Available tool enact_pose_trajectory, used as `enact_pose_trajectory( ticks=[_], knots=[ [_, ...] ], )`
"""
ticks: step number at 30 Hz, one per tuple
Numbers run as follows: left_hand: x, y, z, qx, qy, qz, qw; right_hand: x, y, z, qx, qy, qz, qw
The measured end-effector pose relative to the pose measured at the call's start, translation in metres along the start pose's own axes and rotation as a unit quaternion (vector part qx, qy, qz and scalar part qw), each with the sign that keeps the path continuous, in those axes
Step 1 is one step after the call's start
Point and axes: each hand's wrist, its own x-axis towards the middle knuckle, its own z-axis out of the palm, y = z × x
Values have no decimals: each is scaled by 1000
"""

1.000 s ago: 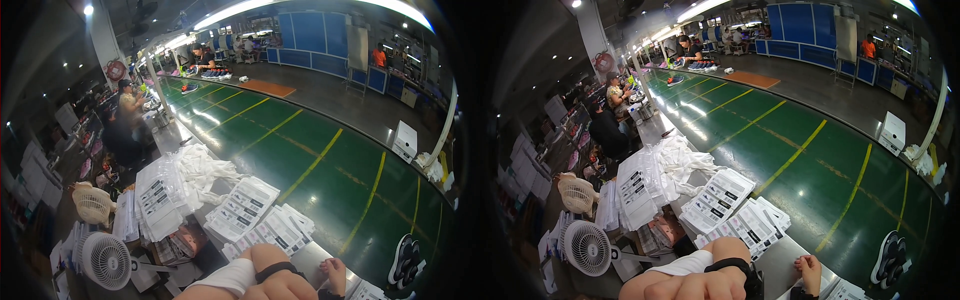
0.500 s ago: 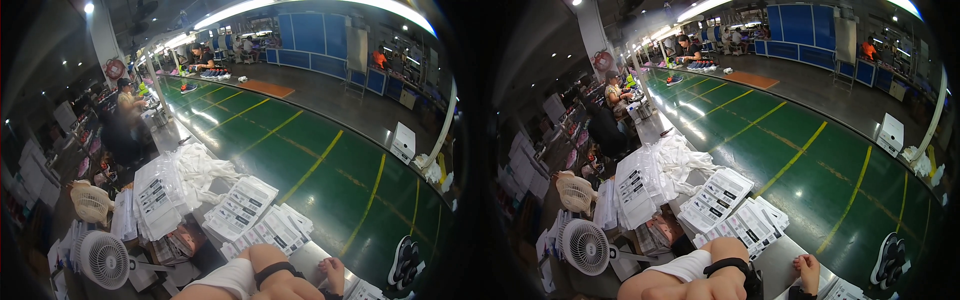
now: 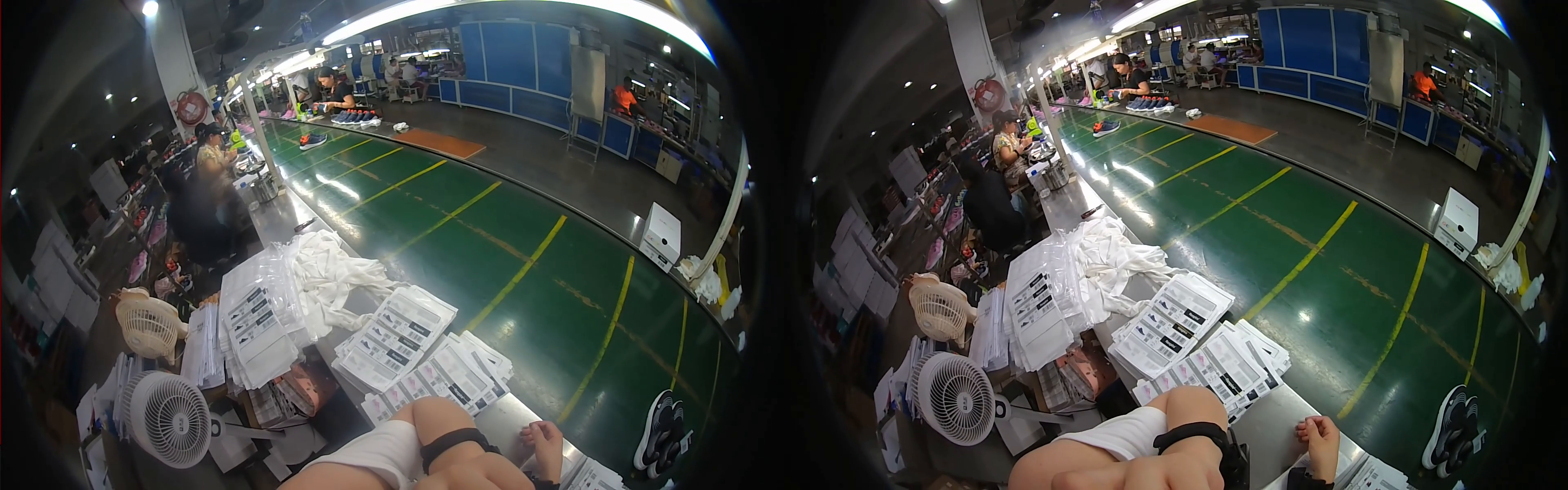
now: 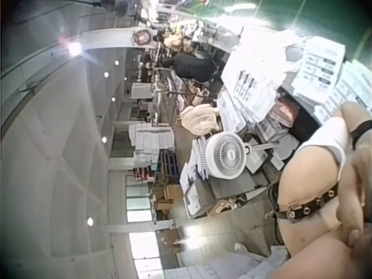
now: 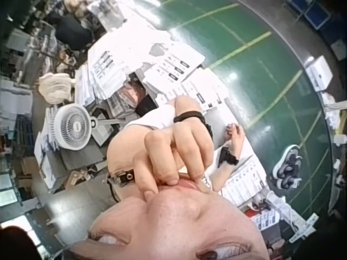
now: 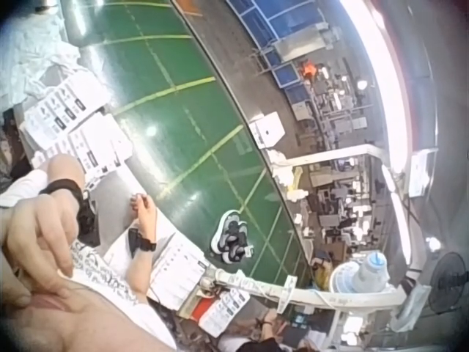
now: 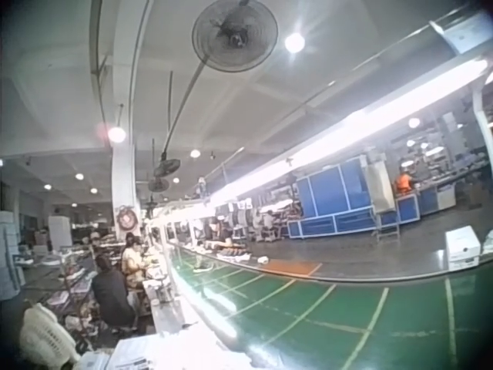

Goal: Inspect and apply labels to finished athletic shoes on a factory production line.

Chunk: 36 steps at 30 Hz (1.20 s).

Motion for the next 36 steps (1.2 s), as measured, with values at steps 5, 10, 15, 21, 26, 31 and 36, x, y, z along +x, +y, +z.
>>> enact_pose_trajectory(
  ticks=[5, 10, 15, 21, 26, 31, 36],
  knots=[
    [3, 14, 6, 43, 29, -108, 993, 1, 3, -1, 5, -4, -6, 1000],
    [1, 5, 5, 34, 38, -70, 996, 1, 3, -2, 5, -6, -8, 1000],
    [-1, -1, 3, -7, 8, -3, 1000, 0, 1, -1, 4, -3, 0, 1000],
    [0, 9, 8, 44, 44, -85, 994, -1, -1, -1, 5, -2, -1, 1000],
    [-1, 2, -1, 10, -17, -74, 997, 0, -1, -2, 4, 4, 1, 1000],
    [-22, -28, -9, -179, 112, -197, 957, 0, 7, -9, 5, -22, -39, 999],
    [-63, -90, -20, -136, 7, -425, 895, -1, 28, -8, -59, 74, -95, 991]
  ],
)
